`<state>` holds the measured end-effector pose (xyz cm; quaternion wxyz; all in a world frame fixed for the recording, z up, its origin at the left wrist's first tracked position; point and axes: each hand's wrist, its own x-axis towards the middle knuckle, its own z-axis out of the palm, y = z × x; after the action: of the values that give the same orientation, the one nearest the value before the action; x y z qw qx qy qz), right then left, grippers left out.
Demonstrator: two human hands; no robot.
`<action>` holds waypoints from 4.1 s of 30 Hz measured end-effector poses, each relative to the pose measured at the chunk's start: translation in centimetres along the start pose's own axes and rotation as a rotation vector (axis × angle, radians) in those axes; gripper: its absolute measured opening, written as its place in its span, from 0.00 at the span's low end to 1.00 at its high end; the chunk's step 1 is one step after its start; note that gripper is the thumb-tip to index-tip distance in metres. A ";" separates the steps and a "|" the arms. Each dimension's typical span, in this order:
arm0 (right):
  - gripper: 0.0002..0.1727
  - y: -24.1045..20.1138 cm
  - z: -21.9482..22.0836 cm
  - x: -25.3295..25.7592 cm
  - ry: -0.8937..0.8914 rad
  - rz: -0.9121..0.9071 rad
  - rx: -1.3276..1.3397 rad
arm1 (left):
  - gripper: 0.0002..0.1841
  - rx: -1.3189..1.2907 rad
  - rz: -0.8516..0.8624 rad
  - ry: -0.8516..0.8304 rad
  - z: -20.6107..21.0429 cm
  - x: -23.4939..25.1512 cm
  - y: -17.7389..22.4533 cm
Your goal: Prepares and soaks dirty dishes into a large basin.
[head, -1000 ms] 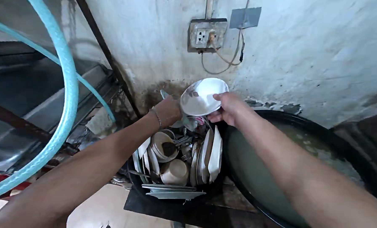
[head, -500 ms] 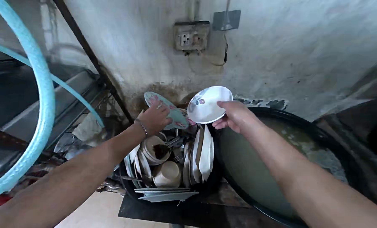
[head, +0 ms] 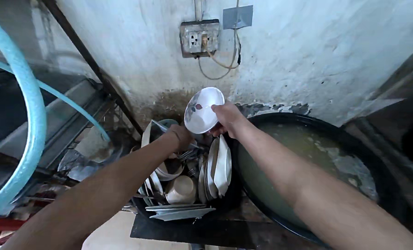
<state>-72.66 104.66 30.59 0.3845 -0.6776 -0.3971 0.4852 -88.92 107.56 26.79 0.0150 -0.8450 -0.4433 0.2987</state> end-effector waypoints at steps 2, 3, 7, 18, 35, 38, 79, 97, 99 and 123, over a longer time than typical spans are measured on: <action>0.27 1.3 -1.4 0.6 -0.008 0.037 0.121 | 0.15 -0.008 0.049 0.074 0.5 0.6 -1.3; 0.27 2.0 -2.1 0.9 0.001 0.048 0.165 | 0.17 -0.006 0.061 0.074 0.9 0.8 -2.0; 0.27 4.4 -5.0 1.1 0.044 0.039 0.260 | 0.21 -0.014 0.036 -0.047 2.4 -0.3 -1.9; 0.27 24.0 -16.1 -3.0 0.398 0.173 0.469 | 0.27 -0.392 0.065 0.236 1.9 -2.1 -3.5; 0.29 36.0 -18.4 -8.8 0.753 0.266 0.518 | 0.12 -0.854 0.439 0.727 -6.2 3.3 23.9; 0.32 35.6 -17.7 -8.6 0.812 0.325 0.373 | 0.17 -0.722 0.465 0.528 -3.7 8.8 28.9; 0.26 -0.1 -5.2 -5.2 0.516 -0.498 -0.645 | 0.22 -1.065 -0.147 0.502 -4.0 -2.5 -3.6; 0.23 29.8 -15.2 -0.1 0.487 0.289 0.253 | 0.22 -0.255 0.253 0.500 7.4 -5.1 -1.7; 0.22 27.1 -14.5 -0.3 0.385 0.266 0.387 | 0.22 -0.221 0.238 0.408 7.1 -5.0 -1.4; 0.23 3.9 1.1 0.6 0.022 0.073 -0.038 | 0.39 -0.516 -0.117 0.042 7.9 2.9 0.8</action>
<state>-72.97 103.82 26.56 0.3580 -0.7041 -0.3770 0.4836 -91.16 107.39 18.58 -0.1747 -0.7999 -0.5523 0.1567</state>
